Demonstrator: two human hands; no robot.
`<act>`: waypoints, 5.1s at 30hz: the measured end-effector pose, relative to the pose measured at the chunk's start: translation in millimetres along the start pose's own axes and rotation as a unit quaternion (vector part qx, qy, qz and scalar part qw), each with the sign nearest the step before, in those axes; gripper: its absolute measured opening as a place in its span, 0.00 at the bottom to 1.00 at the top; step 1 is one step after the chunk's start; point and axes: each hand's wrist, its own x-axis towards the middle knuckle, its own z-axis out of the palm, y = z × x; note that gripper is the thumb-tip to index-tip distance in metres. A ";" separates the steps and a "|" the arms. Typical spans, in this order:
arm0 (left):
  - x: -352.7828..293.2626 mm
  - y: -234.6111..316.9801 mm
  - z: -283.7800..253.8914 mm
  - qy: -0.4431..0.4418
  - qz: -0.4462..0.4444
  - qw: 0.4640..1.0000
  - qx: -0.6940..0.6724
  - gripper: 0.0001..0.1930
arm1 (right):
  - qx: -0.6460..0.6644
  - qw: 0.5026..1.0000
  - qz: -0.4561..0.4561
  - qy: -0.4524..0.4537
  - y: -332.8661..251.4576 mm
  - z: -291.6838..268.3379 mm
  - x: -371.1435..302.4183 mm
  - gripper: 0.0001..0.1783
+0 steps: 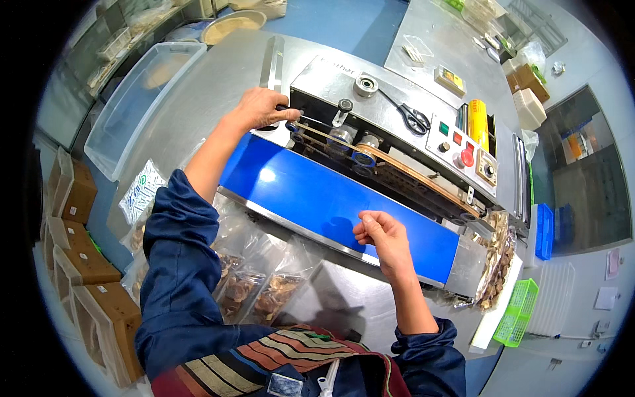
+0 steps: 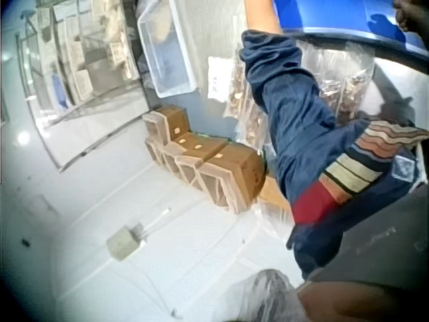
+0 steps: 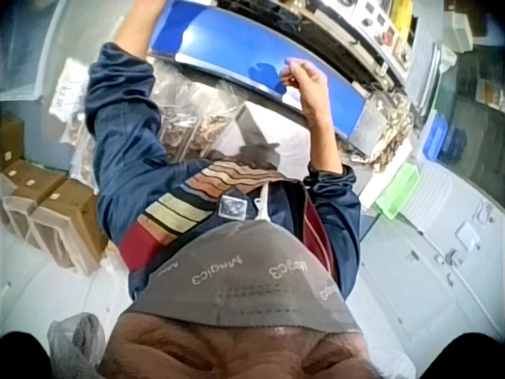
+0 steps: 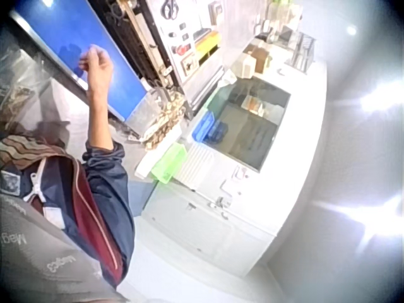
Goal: The person uses a screwdriver to adjust screws on a Brother packaging machine, then places vacuum-sealed bags of dried mushrooms onto the machine's conveyor belt. The person handles the bags and the machine's control panel throughout the process.
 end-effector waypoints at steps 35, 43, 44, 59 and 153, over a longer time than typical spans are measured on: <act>-0.2 -0.9 28.6 0.122 -0.125 0.980 -0.100 0.27 | -0.803 0.548 -0.165 0.164 -31.8 98.8 142.9 0.27; 1.1 -1.5 27.8 0.107 -0.133 0.983 -0.067 0.28 | -0.827 0.510 -0.152 0.181 -26.2 97.7 146.0 0.24; 1.5 -2.5 27.4 0.110 -0.135 0.982 -0.070 0.28 | -0.827 0.510 -0.157 0.177 -27.7 98.5 142.8 0.23; 0.4 0.3 26.4 0.103 -0.144 0.982 -0.067 0.28 | -0.621 0.619 -0.349 0.332 -9.5 84.4 125.7 0.24; -1.2 4.6 19.1 0.076 -0.145 0.985 -0.059 0.29 | -0.370 0.858 -0.307 0.180 53.6 63.9 57.0 0.23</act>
